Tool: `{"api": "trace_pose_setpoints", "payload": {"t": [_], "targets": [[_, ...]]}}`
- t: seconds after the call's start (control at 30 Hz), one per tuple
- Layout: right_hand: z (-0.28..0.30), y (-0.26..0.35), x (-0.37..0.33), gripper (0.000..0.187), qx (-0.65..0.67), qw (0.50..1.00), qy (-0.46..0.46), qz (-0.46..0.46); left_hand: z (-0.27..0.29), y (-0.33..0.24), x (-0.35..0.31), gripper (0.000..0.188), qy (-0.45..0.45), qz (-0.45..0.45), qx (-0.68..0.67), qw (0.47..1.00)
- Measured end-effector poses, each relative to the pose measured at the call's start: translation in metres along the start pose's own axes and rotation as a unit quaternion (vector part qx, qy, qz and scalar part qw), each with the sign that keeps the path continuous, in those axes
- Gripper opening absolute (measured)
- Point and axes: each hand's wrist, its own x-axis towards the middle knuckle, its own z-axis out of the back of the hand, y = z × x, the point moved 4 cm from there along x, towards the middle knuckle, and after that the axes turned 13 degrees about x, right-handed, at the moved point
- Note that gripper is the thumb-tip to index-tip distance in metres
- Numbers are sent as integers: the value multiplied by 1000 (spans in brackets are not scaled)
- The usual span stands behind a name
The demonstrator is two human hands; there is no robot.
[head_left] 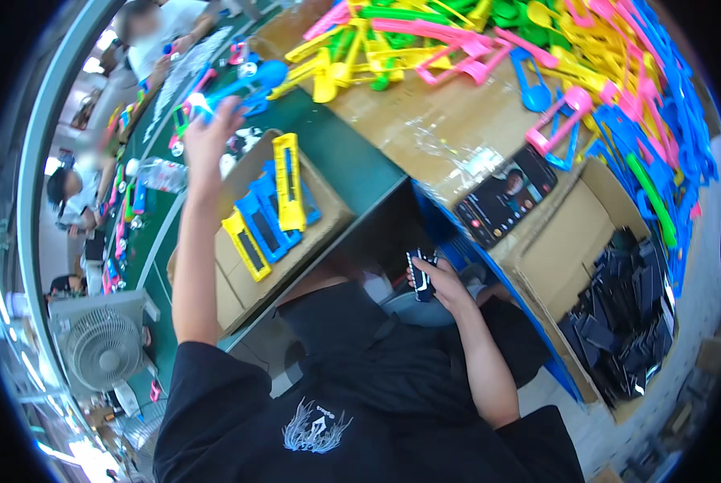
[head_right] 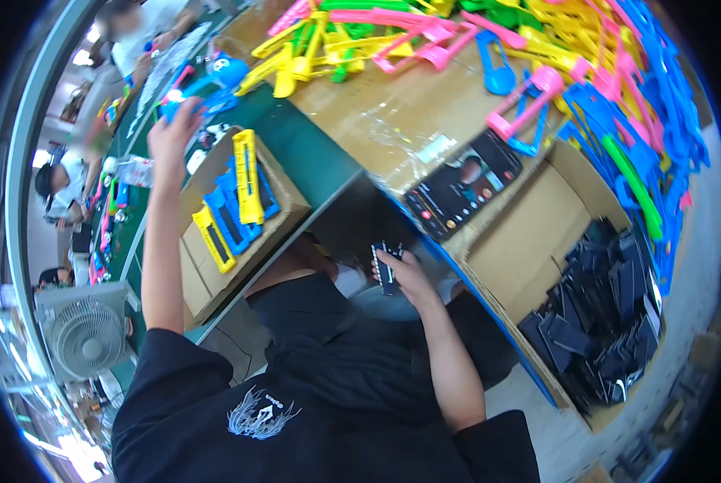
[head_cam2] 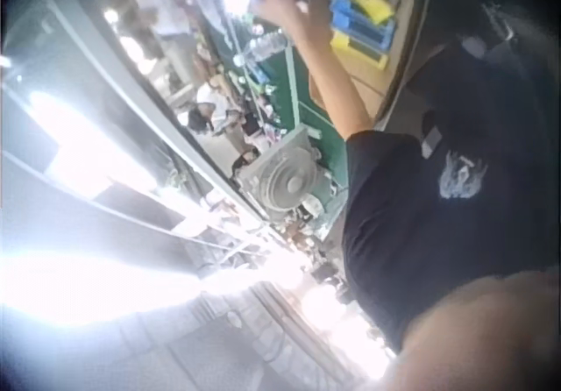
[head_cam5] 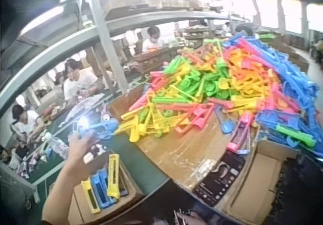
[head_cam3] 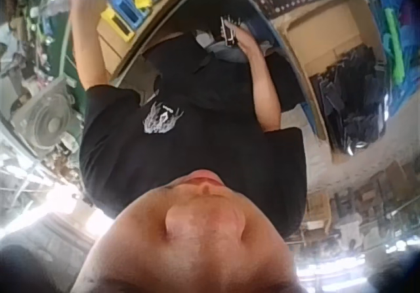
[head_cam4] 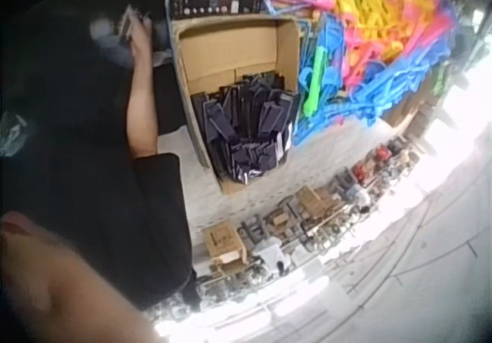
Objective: Assembling plastic toy gun components and organizing them into boxes on an assembly line.
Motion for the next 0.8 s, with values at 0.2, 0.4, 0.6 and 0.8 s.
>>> {"api": "trace_pose_setpoints", "payload": {"t": [0.2,0.4,0.6,0.8], "targets": [[7,8,-15,33,-26,994,-105,21,34,-9,-89,32,-30,63,-396,916],[-6,16,-26,33,-63,996,-54,27,-24,-9,-258,33,131,237,-563,781],[1,16,-28,26,21,992,-94,82,-111,34,-354,46,271,378,-558,687],[-1,26,-43,23,46,981,-100,158,-156,81,-322,51,337,259,-411,807]]}}
